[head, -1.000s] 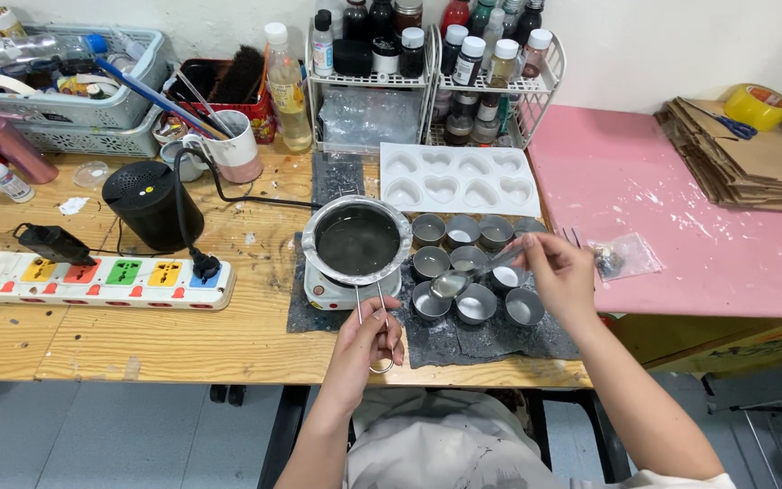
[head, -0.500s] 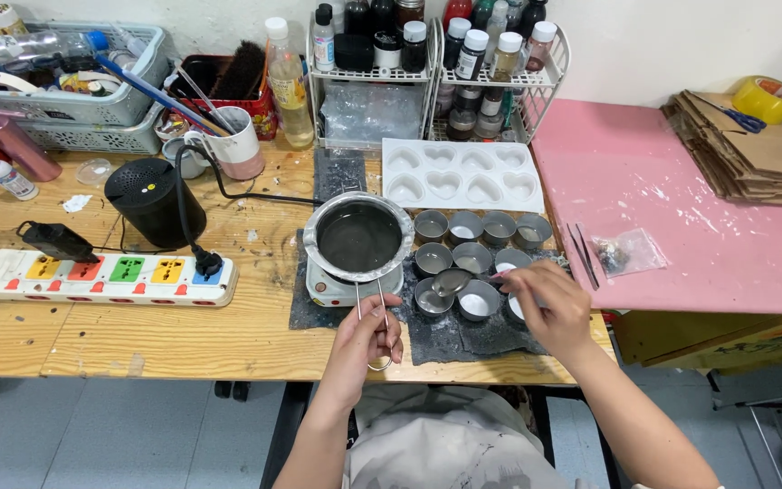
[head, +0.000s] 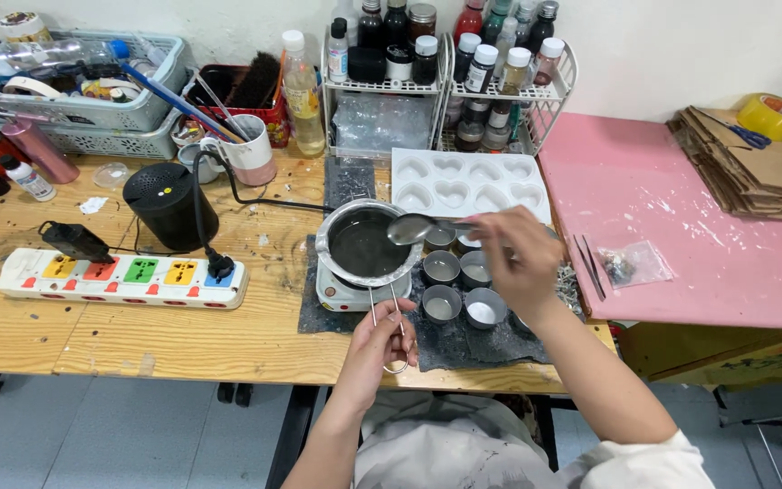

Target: Pouring melted wax from a pot into small metal containers using a spoon.

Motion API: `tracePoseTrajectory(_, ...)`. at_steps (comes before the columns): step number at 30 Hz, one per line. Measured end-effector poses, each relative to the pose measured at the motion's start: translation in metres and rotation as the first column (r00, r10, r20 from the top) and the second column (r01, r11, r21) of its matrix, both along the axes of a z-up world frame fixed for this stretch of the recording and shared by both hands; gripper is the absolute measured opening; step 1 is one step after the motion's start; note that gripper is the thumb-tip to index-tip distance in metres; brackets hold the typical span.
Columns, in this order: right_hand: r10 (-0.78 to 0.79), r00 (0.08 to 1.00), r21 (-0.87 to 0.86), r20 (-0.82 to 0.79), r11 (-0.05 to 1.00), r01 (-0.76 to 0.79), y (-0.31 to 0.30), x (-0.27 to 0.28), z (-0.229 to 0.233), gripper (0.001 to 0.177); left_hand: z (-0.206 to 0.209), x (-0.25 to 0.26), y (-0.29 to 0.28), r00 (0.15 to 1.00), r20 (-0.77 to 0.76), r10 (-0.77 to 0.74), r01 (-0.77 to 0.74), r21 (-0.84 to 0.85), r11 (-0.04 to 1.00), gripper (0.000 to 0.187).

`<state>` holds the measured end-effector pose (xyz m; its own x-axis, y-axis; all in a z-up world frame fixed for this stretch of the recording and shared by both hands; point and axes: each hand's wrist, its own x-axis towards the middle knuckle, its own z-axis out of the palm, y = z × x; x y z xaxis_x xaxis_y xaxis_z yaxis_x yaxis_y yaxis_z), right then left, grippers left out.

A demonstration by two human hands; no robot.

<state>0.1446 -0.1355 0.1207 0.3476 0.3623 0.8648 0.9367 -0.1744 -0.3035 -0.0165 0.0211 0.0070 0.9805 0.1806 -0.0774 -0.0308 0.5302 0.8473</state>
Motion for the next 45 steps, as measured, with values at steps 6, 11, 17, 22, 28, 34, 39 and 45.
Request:
tracePoseTrajectory(6, 0.094, 0.994, -0.084, -0.053, 0.992, -0.099, 0.035, 0.003, -0.008, 0.007, -0.003, 0.0, 0.001, 1.0, 0.01, -0.008, 0.008, -0.015, 1.0, 0.031)
tracePoseTrajectory(11, 0.081, 0.939, -0.025, -0.335, 0.995, -0.095, 0.041, 0.022, -0.034, 0.015, -0.001, -0.003, 0.003, 1.0, 0.016, -0.006, 0.007, -0.021, 1.0, 0.031)
tracePoseTrajectory(17, 0.263, 0.709, 0.237, -0.654, 0.962, -0.138, 0.034, 0.049, -0.045, 0.023, 0.008, -0.008, 0.003, 1.0, -0.01, 0.022, -0.021, 0.027, 0.999, 0.034)
tracePoseTrajectory(22, 0.227, 0.712, 0.221, -0.665, 0.97, -0.103, 0.018, 0.05, -0.032, 0.023, 0.01, -0.011, 0.003, 1.0, -0.006, 0.029, -0.029, 0.044, 0.999, 0.036)
tracePoseTrajectory(28, 0.205, 0.715, 0.23, -0.668, 0.971, -0.063, -0.014, 0.055, -0.033, 0.023, 0.014, -0.014, 0.004, 0.999, -0.034, 0.039, -0.036, 0.072, 0.997, 0.038)
tracePoseTrajectory(34, 0.132, 0.694, 0.219, -0.708, 0.975, 0.039, -0.056, 0.049, -0.036, 0.022, 0.014, -0.015, 0.003, 0.999, -0.023, 0.022, -0.021, 0.057, 0.998, 0.038)
tracePoseTrajectory(39, 0.083, 0.707, 0.203, -0.703, 0.975, 0.087, -0.098, 0.048, -0.053, 0.022, 0.014, -0.014, 0.004, 0.999, -0.038, 0.028, -0.026, 0.061, 0.998, 0.038)
tracePoseTrajectory(45, -0.043, 0.691, 0.129, -0.721, 0.972, 0.196, -0.132, 0.04, -0.076, 0.021, 0.015, -0.015, 0.002, 0.998, -0.049, 0.047, -0.042, 0.089, 0.995, 0.039)
